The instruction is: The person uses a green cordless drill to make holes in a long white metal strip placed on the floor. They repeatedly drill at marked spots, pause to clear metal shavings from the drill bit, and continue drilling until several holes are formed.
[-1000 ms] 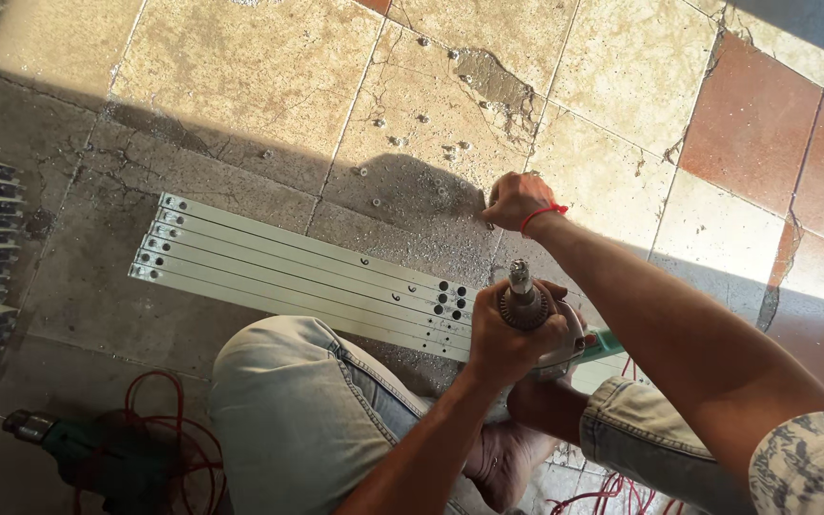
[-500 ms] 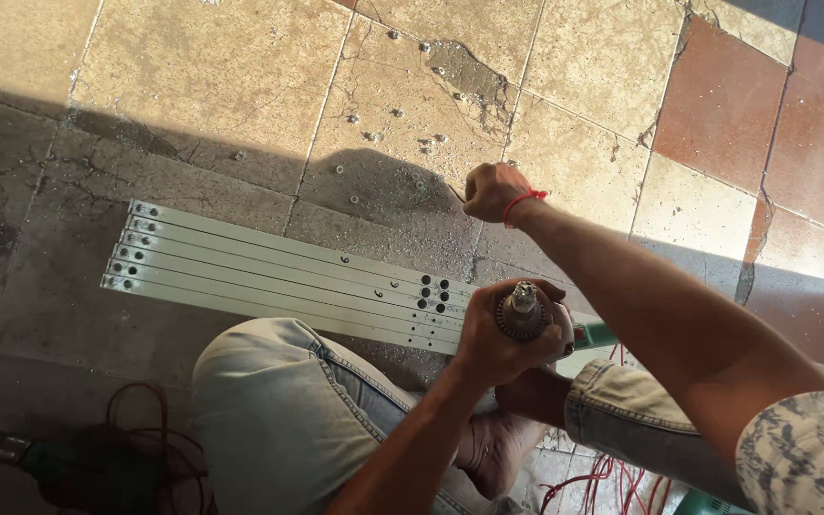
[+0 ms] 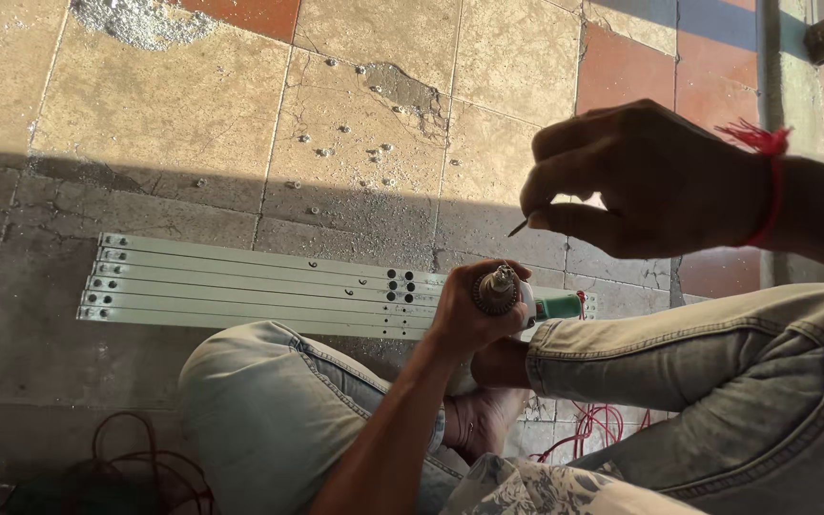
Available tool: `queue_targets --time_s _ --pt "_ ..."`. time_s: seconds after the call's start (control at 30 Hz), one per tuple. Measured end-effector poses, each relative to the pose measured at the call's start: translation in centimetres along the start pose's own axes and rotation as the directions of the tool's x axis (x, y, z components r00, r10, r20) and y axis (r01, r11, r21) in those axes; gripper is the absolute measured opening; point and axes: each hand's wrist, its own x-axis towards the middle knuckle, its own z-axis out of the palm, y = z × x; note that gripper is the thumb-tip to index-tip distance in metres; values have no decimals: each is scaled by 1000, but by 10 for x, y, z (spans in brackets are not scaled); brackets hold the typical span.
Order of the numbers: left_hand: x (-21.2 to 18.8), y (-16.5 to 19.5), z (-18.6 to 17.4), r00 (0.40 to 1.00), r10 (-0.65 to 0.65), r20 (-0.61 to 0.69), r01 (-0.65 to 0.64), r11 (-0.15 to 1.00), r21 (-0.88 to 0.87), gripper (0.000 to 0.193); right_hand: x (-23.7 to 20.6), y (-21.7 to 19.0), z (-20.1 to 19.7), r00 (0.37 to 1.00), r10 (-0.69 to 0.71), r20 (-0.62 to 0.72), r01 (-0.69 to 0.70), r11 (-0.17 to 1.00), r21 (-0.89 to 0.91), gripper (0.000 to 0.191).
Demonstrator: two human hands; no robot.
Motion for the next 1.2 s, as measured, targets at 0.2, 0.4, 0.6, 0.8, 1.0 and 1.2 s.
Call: queue_targets --time_s 0.2,0.4,0.6,0.8,1.0,1.2 --pt "-2 -1 2 993 119 21 -119 993 8 28 -14 -50 -1 990 -65 -124 37 976 -216 9" --pt "-4 0 2 997 70 39 -68 997 -43 23 -16 -53 16 981 -121 -155 73 956 -285 11" --pt "-3 5 1 994 104 29 -104 995 10 27 -17 -49 18 983 -132 -125 81 934 -349 11" --pt "-1 6 2 998 40 39 -41 998 43 27 -13 -57 18 977 -196 -85 147 905 -399 13" --pt "-1 7 -1 991 109 81 -112 993 27 23 1 -24 24 967 192 167 -231 936 264 4" --pt "-5 6 1 996 52 71 -45 994 -95 20 6 -4 39 912 293 287 -405 754 517 6"
